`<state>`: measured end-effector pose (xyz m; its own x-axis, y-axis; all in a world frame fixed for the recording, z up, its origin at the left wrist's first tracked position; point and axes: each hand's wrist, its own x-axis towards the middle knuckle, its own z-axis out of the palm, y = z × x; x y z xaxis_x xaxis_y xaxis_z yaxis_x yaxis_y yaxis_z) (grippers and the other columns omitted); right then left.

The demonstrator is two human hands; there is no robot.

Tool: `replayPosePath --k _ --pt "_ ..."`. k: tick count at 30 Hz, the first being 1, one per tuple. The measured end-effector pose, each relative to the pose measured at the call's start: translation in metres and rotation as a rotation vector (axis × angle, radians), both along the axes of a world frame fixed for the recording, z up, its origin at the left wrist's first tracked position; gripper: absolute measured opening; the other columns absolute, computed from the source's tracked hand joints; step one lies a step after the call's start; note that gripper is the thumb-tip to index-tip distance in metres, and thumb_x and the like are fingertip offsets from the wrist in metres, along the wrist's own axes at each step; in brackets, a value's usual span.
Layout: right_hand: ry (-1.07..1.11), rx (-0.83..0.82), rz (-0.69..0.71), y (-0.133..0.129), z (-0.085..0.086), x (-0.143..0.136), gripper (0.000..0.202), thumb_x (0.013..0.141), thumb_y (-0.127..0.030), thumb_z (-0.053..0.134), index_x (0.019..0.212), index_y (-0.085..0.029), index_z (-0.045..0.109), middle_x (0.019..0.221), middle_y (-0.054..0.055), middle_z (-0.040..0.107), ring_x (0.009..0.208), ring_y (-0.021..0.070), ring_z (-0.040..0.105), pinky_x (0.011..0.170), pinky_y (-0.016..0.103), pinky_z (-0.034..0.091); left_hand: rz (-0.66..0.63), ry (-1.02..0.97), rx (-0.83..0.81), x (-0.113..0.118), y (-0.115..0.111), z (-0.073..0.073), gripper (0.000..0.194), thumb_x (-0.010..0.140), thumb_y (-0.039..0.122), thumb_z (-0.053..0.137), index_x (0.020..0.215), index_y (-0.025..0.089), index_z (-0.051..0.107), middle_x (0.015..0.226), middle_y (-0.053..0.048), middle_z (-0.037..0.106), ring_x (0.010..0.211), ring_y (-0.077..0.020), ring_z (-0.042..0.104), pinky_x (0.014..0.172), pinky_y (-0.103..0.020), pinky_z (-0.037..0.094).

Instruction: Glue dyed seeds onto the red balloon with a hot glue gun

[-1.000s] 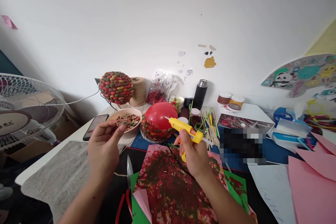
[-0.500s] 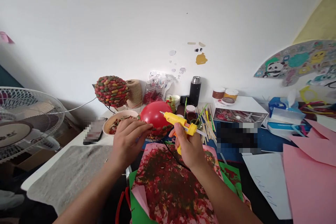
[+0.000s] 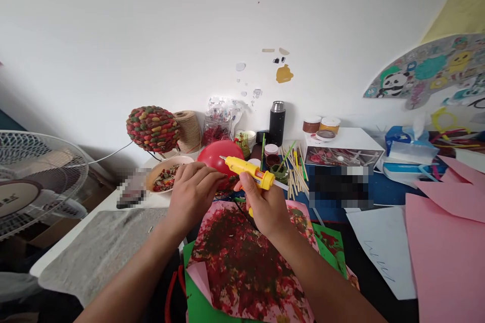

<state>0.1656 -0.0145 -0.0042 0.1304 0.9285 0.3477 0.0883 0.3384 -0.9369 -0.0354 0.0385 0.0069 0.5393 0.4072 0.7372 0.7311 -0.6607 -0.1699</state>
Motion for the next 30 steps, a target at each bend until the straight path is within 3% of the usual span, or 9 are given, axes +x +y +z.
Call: replayPosePath --k 9,17,24,30 --pt "-0.084 0.087 0.0 -0.001 0.002 -0.001 0.05 0.108 -0.06 0.055 0.083 -0.021 0.074 0.057 -0.003 0.055 0.053 0.0156 0.054 0.058 0.03 0.046 0.013 0.041 0.016 0.001 0.002 -0.002 0.012 0.106 0.021 0.066 0.108 0.024 0.078 0.107 -0.005 0.086 0.105 -0.0296 0.067 0.09 -0.044 0.044" --pt "-0.214 0.146 -0.062 -0.001 0.0 -0.003 0.057 0.11 -0.061 0.052 0.079 -0.02 0.076 0.061 0.001 0.064 0.058 0.0186 0.064 0.061 0.031 0.05 0.054 0.085 0.037 0.0 0.003 -0.003 0.015 0.106 0.02 0.065 0.109 0.022 0.079 0.107 -0.007 0.084 0.107 -0.0318 0.067 0.09 -0.045 0.045" --pt "-0.202 0.152 -0.053 -0.001 -0.001 -0.005 0.056 0.109 -0.062 0.054 0.081 -0.021 0.079 0.071 0.007 0.076 0.067 0.0229 0.073 0.067 0.033 0.055 0.126 0.1 0.068 0.0 0.002 -0.007 0.019 0.107 0.023 0.062 0.108 0.021 0.08 0.115 -0.013 0.081 0.109 -0.0336 0.068 0.091 -0.048 0.049" --pt "-0.108 0.089 -0.017 -0.003 0.001 -0.003 0.055 0.107 -0.064 0.056 0.081 -0.02 0.078 0.058 0.001 0.062 0.053 0.0177 0.06 0.056 0.031 0.048 0.118 0.07 0.024 -0.001 0.0 -0.012 0.021 0.107 0.024 0.063 0.118 0.023 0.08 0.112 -0.013 0.078 0.105 -0.0333 0.067 0.09 -0.048 0.052"
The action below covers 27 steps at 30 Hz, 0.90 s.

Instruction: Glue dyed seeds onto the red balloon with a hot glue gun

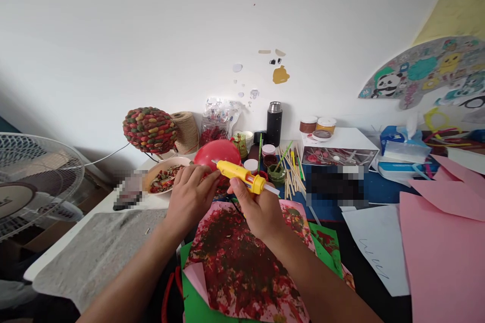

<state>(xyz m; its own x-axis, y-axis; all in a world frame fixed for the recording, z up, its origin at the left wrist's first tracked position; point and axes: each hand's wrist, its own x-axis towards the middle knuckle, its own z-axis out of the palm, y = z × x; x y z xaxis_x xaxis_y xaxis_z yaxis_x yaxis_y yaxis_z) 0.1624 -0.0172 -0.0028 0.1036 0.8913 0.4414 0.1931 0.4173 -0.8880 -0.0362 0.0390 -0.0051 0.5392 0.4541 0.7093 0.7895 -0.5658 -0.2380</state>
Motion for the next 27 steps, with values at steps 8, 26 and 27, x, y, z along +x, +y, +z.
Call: replayPosePath --k 8,26,27 --pt "0.286 -0.09 0.004 0.006 0.002 0.007 0.067 0.098 -0.082 0.059 0.079 -0.02 0.076 0.051 -0.004 0.049 0.045 0.0134 0.051 0.046 0.026 0.04 -0.06 -0.087 -0.081 -0.003 -0.006 -0.007 0.022 0.105 0.021 0.065 0.122 0.023 0.079 0.104 -0.011 0.077 0.098 -0.0302 0.067 0.093 -0.047 0.054" --pt "0.282 -0.121 -0.035 0.009 -0.004 0.006 0.072 0.096 -0.085 0.059 0.079 -0.018 0.076 0.05 -0.004 0.049 0.045 0.0138 0.051 0.045 0.025 0.039 0.014 -0.407 -0.396 -0.014 0.017 -0.017 0.091 0.091 0.045 0.085 0.167 0.027 0.038 0.169 -0.022 0.048 0.155 -0.0444 0.049 0.124 -0.066 0.044" --pt "0.284 -0.122 -0.035 0.009 -0.004 0.006 0.072 0.095 -0.086 0.059 0.079 -0.018 0.076 0.05 -0.004 0.049 0.045 0.0138 0.051 0.045 0.025 0.039 -0.005 -0.421 -0.422 -0.016 0.019 -0.016 0.091 0.091 0.045 0.085 0.167 0.027 0.038 0.169 -0.021 0.049 0.156 -0.043 0.049 0.125 -0.065 0.044"
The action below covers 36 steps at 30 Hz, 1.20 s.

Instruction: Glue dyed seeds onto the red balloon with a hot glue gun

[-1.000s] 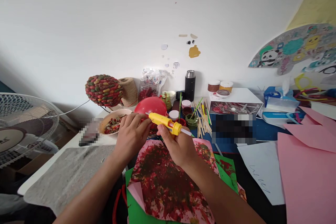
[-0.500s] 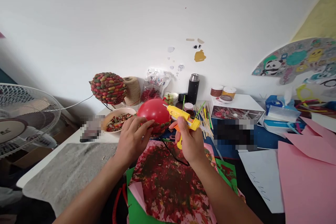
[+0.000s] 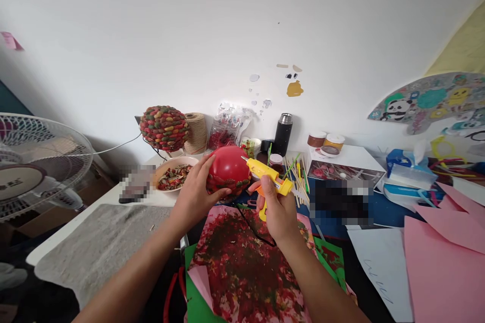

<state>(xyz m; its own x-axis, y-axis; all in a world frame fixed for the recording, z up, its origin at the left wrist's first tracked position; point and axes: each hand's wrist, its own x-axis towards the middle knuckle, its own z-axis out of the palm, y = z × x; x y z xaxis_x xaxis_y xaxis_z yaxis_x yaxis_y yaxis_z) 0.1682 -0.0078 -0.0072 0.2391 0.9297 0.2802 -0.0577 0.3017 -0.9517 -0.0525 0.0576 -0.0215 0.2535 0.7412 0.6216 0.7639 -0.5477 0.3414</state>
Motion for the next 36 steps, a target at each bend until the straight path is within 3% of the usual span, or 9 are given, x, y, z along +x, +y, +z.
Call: replayPosePath --k 7,12,20,31,36 --pt "-0.008 -0.002 0.014 -0.001 -0.002 0.0 0.069 0.099 -0.082 0.06 0.082 -0.017 0.078 0.051 -0.004 0.049 0.045 0.0132 0.05 0.046 0.025 0.041 -0.112 -0.158 -0.203 -0.028 0.01 0.001 0.084 0.097 0.049 0.076 0.168 0.027 0.038 0.17 -0.019 0.049 0.156 -0.0375 0.05 0.123 -0.056 0.049" --pt "-0.015 -0.012 0.005 -0.001 -0.005 -0.001 0.07 0.097 -0.083 0.06 0.08 -0.018 0.077 0.051 -0.005 0.048 0.044 0.0128 0.048 0.045 0.025 0.04 -0.196 -0.167 -0.288 -0.038 0.017 0.001 0.078 0.095 0.041 0.076 0.165 0.027 0.044 0.165 -0.017 0.056 0.151 -0.0356 0.056 0.12 -0.053 0.051" --pt "-0.081 -0.003 0.001 -0.001 -0.013 -0.003 0.067 0.099 -0.081 0.059 0.085 -0.019 0.079 0.053 -0.004 0.049 0.048 0.0148 0.05 0.049 0.027 0.041 -0.007 -0.069 -0.106 -0.027 0.015 -0.001 0.069 0.092 0.036 0.079 0.155 0.026 0.055 0.15 -0.015 0.066 0.141 -0.0371 0.061 0.118 -0.057 0.051" --pt "-0.088 -0.009 0.008 -0.005 -0.013 -0.005 0.065 0.1 -0.08 0.06 0.088 -0.019 0.081 0.055 -0.003 0.049 0.049 0.015 0.051 0.049 0.026 0.042 0.138 0.06 0.133 0.005 -0.001 -0.004 0.062 0.094 0.042 0.082 0.149 0.024 0.059 0.137 -0.018 0.066 0.125 -0.0404 0.065 0.106 -0.058 0.055" --pt "-0.118 -0.004 -0.001 -0.004 -0.01 -0.005 0.069 0.098 -0.083 0.059 0.086 -0.018 0.081 0.053 -0.004 0.049 0.047 0.0149 0.051 0.047 0.026 0.042 0.048 -0.017 0.177 0.007 -0.008 -0.004 0.046 0.1 0.035 0.074 0.144 0.026 0.063 0.136 -0.014 0.068 0.125 -0.0361 0.065 0.107 -0.053 0.054"
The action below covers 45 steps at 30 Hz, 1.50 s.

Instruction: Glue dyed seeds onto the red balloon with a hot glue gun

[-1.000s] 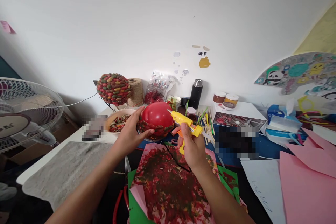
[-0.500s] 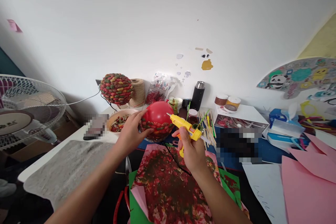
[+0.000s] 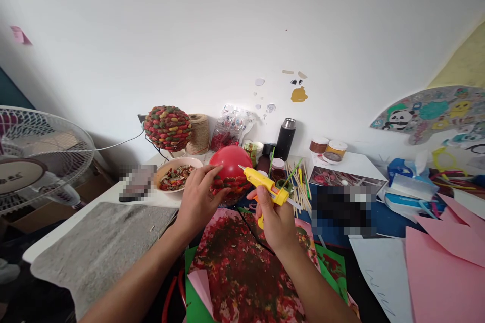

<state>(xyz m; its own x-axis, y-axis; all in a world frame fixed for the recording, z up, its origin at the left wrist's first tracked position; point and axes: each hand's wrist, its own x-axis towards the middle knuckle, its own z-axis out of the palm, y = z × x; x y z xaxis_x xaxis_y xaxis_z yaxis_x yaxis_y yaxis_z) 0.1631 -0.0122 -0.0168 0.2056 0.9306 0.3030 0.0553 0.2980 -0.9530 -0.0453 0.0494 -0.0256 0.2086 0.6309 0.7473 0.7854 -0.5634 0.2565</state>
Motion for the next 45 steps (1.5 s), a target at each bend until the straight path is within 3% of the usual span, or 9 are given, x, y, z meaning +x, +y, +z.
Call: replayPosePath --k 12,21,24,26,31,36,40,42,45 --pt "-0.087 -0.016 -0.051 0.0 0.0 0.0 0.076 0.094 -0.09 0.055 0.081 -0.019 0.08 0.054 -0.001 0.052 0.052 0.0175 0.055 0.054 0.029 0.048 0.078 -0.308 -0.005 -0.056 -0.011 -0.009 0.027 0.104 0.033 0.066 0.13 0.026 0.071 0.13 -0.009 0.075 0.126 -0.0311 0.068 0.111 -0.048 0.052" --pt "-0.13 -0.015 -0.007 0.004 -0.019 0.004 0.067 0.101 -0.079 0.057 0.089 -0.018 0.08 0.056 -0.001 0.056 0.049 0.0157 0.056 0.049 0.026 0.047 0.15 -0.408 0.013 -0.093 -0.009 -0.007 0.016 0.101 0.032 0.069 0.114 0.025 0.076 0.085 0.001 0.067 0.082 -0.02 0.067 0.082 -0.033 0.055" --pt "-0.15 -0.025 0.022 0.002 -0.026 0.006 0.06 0.104 -0.074 0.059 0.091 -0.018 0.079 0.057 -0.002 0.056 0.049 0.0153 0.055 0.049 0.025 0.047 0.136 -0.389 -0.087 -0.109 -0.003 -0.006 0.02 0.101 0.037 0.069 0.115 0.026 0.077 0.092 -0.001 0.075 0.083 -0.0213 0.07 0.08 -0.034 0.056" --pt "-0.147 -0.021 0.04 0.0 -0.03 0.005 0.057 0.105 -0.07 0.06 0.086 -0.019 0.077 0.059 -0.001 0.057 0.05 0.0152 0.055 0.049 0.026 0.047 0.074 -0.311 -0.156 -0.113 0.001 -0.004 0.025 0.101 0.042 0.069 0.119 0.027 0.078 0.106 -0.004 0.08 0.093 -0.025 0.074 0.087 -0.038 0.059" --pt "-0.108 0.011 0.073 -0.001 -0.034 0.001 0.056 0.105 -0.068 0.061 0.073 -0.022 0.063 0.059 -0.001 0.057 0.052 0.0153 0.054 0.05 0.026 0.045 -0.085 -0.13 -0.192 -0.095 0.008 0.006 0.043 0.099 0.05 0.072 0.136 0.028 0.072 0.138 -0.012 0.076 0.13 -0.035 0.069 0.108 -0.049 0.056" --pt "-0.094 -0.012 0.046 0.001 -0.03 0.004 0.057 0.105 -0.071 0.06 0.076 -0.022 0.066 0.061 0.0 0.059 0.053 0.0157 0.057 0.051 0.026 0.048 -0.195 -0.188 -0.356 -0.064 0.026 0.028 0.061 0.097 0.059 0.071 0.148 0.027 0.063 0.148 -0.013 0.071 0.134 -0.035 0.067 0.114 -0.051 0.054" --pt "-0.113 0.023 -0.014 -0.001 -0.022 -0.001 0.065 0.102 -0.077 0.057 0.07 -0.021 0.067 0.057 0.0 0.056 0.05 0.0157 0.056 0.048 0.026 0.047 -0.232 -0.247 -0.555 -0.04 0.067 0.059 0.065 0.099 0.064 0.059 0.15 0.024 0.063 0.152 -0.013 0.07 0.132 -0.032 0.07 0.109 -0.044 0.057" --pt "-0.15 0.047 -0.023 -0.002 -0.018 -0.004 0.066 0.101 -0.078 0.057 0.076 -0.02 0.074 0.055 -0.001 0.055 0.048 0.0155 0.054 0.047 0.026 0.046 -0.235 -0.136 -0.641 -0.025 0.092 0.076 0.064 0.099 0.062 0.058 0.147 0.021 0.068 0.151 -0.013 0.072 0.132 -0.0322 0.07 0.11 -0.042 0.055" --pt "-0.205 0.089 -0.014 -0.004 -0.013 -0.006 0.066 0.103 -0.077 0.056 0.085 -0.019 0.082 0.054 -0.001 0.054 0.045 0.0147 0.049 0.044 0.026 0.043 -0.258 -0.04 -0.706 -0.002 0.126 0.093 0.05 0.091 0.056 0.068 0.124 0.022 0.083 0.133 -0.01 0.082 0.121 -0.0336 0.074 0.104 -0.04 0.056"
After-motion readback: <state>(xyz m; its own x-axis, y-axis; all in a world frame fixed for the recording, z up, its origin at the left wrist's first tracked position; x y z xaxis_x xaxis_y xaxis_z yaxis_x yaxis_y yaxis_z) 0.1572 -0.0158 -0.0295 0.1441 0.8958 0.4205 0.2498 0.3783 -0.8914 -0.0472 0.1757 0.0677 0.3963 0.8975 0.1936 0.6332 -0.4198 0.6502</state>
